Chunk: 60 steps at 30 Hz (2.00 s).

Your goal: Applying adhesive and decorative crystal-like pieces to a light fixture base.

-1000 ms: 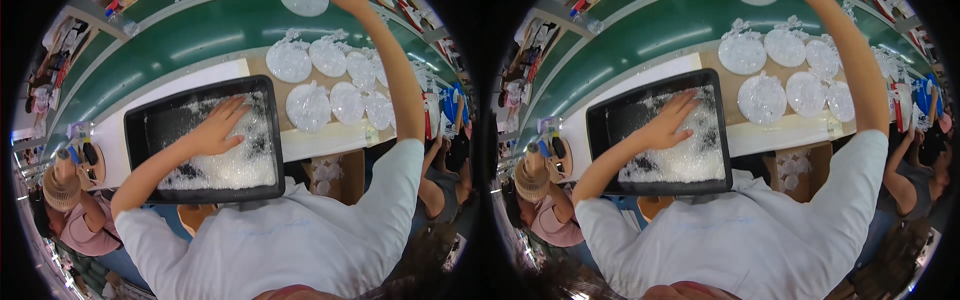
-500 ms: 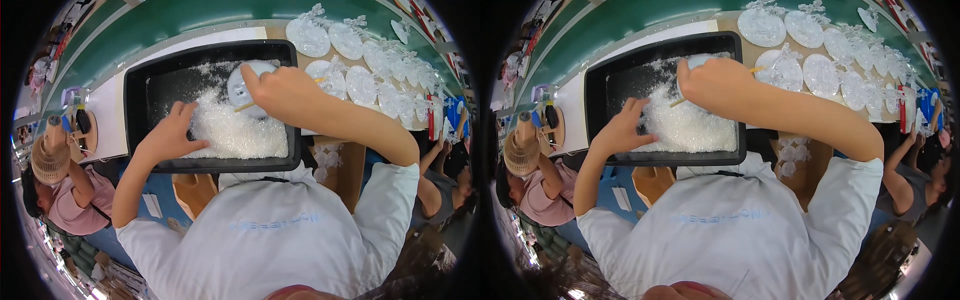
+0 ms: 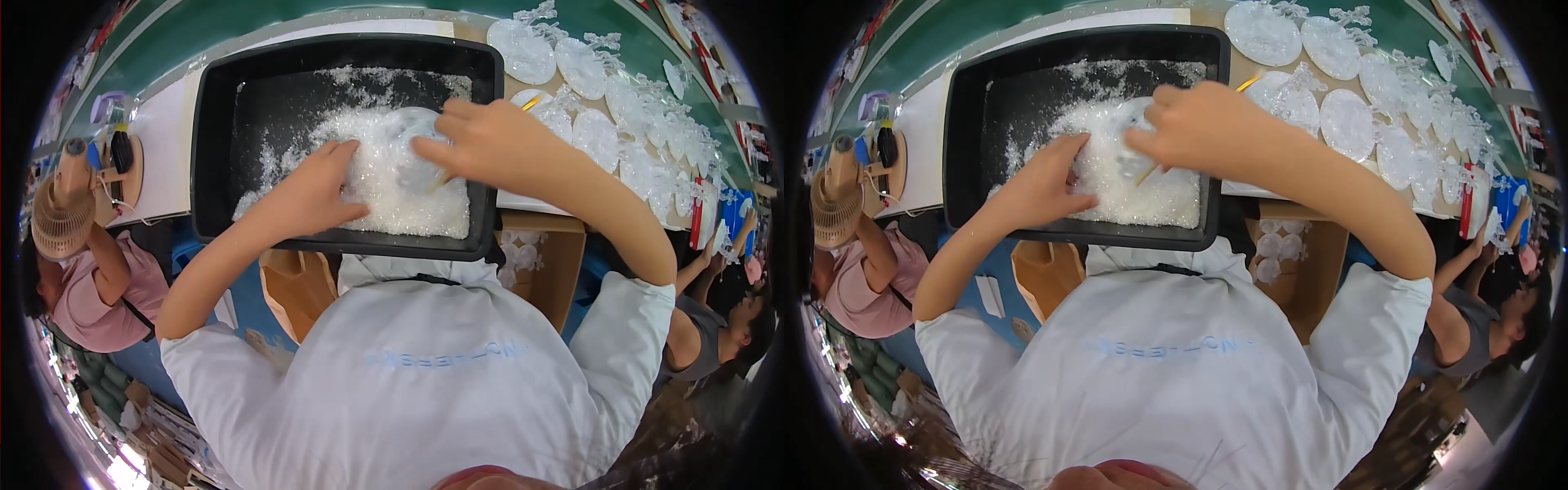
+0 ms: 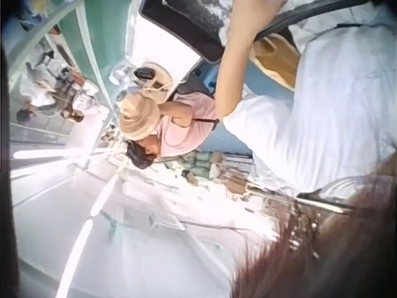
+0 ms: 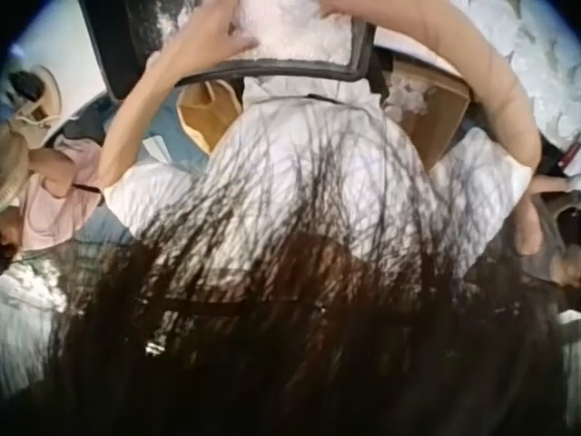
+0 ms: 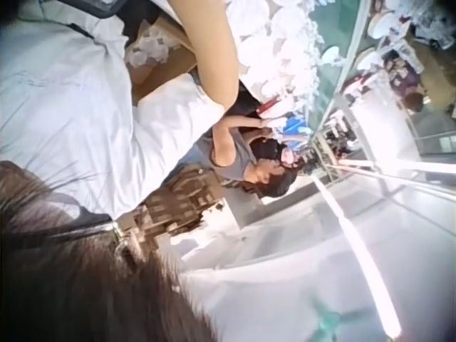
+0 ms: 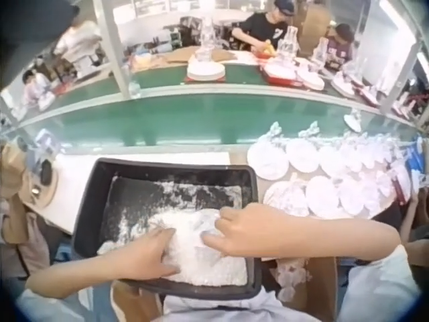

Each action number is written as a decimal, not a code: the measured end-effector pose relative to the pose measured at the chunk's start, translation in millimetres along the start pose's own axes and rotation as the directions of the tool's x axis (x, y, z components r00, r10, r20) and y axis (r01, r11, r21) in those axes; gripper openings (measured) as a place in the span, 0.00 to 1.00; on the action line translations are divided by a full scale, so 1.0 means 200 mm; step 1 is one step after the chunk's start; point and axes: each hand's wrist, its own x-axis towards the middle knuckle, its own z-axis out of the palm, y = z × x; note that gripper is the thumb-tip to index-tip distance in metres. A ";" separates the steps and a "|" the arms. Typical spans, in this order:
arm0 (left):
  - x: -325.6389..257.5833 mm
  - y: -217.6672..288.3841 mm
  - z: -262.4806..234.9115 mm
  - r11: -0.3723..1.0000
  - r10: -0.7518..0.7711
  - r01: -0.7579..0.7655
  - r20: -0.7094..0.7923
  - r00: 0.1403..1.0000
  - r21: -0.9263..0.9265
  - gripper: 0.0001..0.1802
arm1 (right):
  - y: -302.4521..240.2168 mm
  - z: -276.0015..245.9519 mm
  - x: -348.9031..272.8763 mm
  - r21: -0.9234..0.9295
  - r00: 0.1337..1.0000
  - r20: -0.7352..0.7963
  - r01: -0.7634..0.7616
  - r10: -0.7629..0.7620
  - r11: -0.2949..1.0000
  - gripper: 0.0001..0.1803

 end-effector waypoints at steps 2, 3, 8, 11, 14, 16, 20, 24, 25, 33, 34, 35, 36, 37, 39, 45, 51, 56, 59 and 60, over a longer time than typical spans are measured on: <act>0.08 0.02 -0.01 0.990 -0.078 0.083 0.042 0.996 -0.118 0.41 | -0.08 0.06 0.04 0.149 0.999 -0.004 -0.033 0.034 0.988 0.34; 0.10 0.05 -0.03 0.962 -0.145 0.164 0.099 0.984 -0.220 0.38 | -0.13 0.05 0.05 0.156 0.999 0.003 -0.033 0.033 0.987 0.34; -0.02 0.03 -0.04 1.000 -0.010 0.008 -0.170 0.985 -0.014 0.41 | -0.15 -0.06 0.05 0.456 0.955 0.147 -0.295 0.256 0.839 0.40; 0.00 0.04 0.01 0.999 -0.011 0.008 0.064 0.998 0.039 0.37 | -0.16 0.00 0.08 0.571 0.962 0.126 -0.269 0.240 0.775 0.39; 0.03 0.09 0.01 0.878 -0.080 0.106 0.075 0.994 -0.467 0.31 | -0.20 0.02 0.14 0.693 0.922 0.066 -0.318 0.382 0.647 0.38; 0.02 0.06 0.01 0.898 -0.067 0.035 -0.057 0.996 -0.439 0.29 | -0.17 -0.01 0.13 0.742 0.865 0.115 -0.402 0.489 0.536 0.36; 0.02 -0.02 0.05 0.964 0.018 -0.040 -0.087 0.996 -0.264 0.23 | -0.05 -0.05 0.12 0.282 0.992 -0.083 -0.070 0.097 0.957 0.30; 0.02 0.05 0.07 0.893 0.075 -0.014 0.117 0.990 -0.449 0.19 | -0.03 0.00 0.18 -0.054 0.979 -0.099 0.174 -0.179 0.983 0.15; 0.02 0.06 0.06 0.767 0.014 0.146 0.243 0.970 -0.625 0.18 | -0.02 0.02 0.18 -0.055 0.981 -0.095 0.165 -0.170 0.985 0.15; 0.05 -0.07 -0.09 0.841 -0.037 -0.045 -0.140 0.989 -0.538 0.09 | 0.01 0.04 0.23 -0.328 0.988 -0.002 0.147 -0.157 0.933 0.08; 0.04 -0.04 -0.09 0.841 -0.086 -0.027 -0.184 0.979 -0.540 0.12 | 0.00 0.02 0.22 -0.332 0.988 -0.005 0.141 -0.151 0.933 0.08; 0.04 -0.04 -0.12 0.844 -0.076 -0.037 -0.189 0.979 -0.535 0.12 | -0.01 -0.04 0.22 -0.323 0.986 0.040 0.168 -0.164 0.931 0.07; 0.02 -0.05 -0.16 0.882 -0.113 0.013 -0.185 0.976 -0.471 0.16 | -0.02 -0.09 0.22 -0.314 0.981 0.085 0.193 -0.175 0.930 0.06; 0.00 -0.04 -0.20 0.912 -0.150 0.064 -0.186 0.971 -0.405 0.20 | -0.04 -0.10 0.19 -0.326 0.982 0.083 0.186 -0.168 0.927 0.06; -0.02 -0.05 -0.24 0.903 -0.217 0.134 -0.161 0.963 -0.409 0.25 | -0.09 -0.10 0.08 -0.339 0.995 -0.028 0.077 -0.091 0.938 0.06; -0.04 -0.06 -0.17 0.839 0.054 -0.212 -0.310 0.949 -0.501 0.19 | -0.27 -0.04 -0.11 -0.455 0.990 -0.097 -0.137 0.103 0.880 0.08; -0.01 -0.01 -0.23 0.796 0.125 -0.398 -0.520 0.845 -0.455 0.18 | -0.32 -0.03 -0.19 -0.525 0.980 -0.151 -0.190 0.129 0.829 0.07; -0.04 -0.07 -0.34 0.744 0.105 -0.519 -0.695 0.712 -0.419 0.23 | -0.27 0.06 -0.22 -0.474 0.952 -0.305 -0.182 0.033 0.861 0.08; -0.02 0.01 -0.27 0.713 0.234 -0.564 -0.618 0.751 -0.416 0.33 | -0.26 0.10 -0.17 -0.404 0.875 -0.476 -0.308 0.089 0.861 0.09; -0.05 0.07 -0.18 0.755 0.244 -0.500 -0.527 0.814 -0.424 0.38 | -0.25 0.11 -0.13 -0.315 0.833 -0.543 -0.316 0.103 0.895 0.09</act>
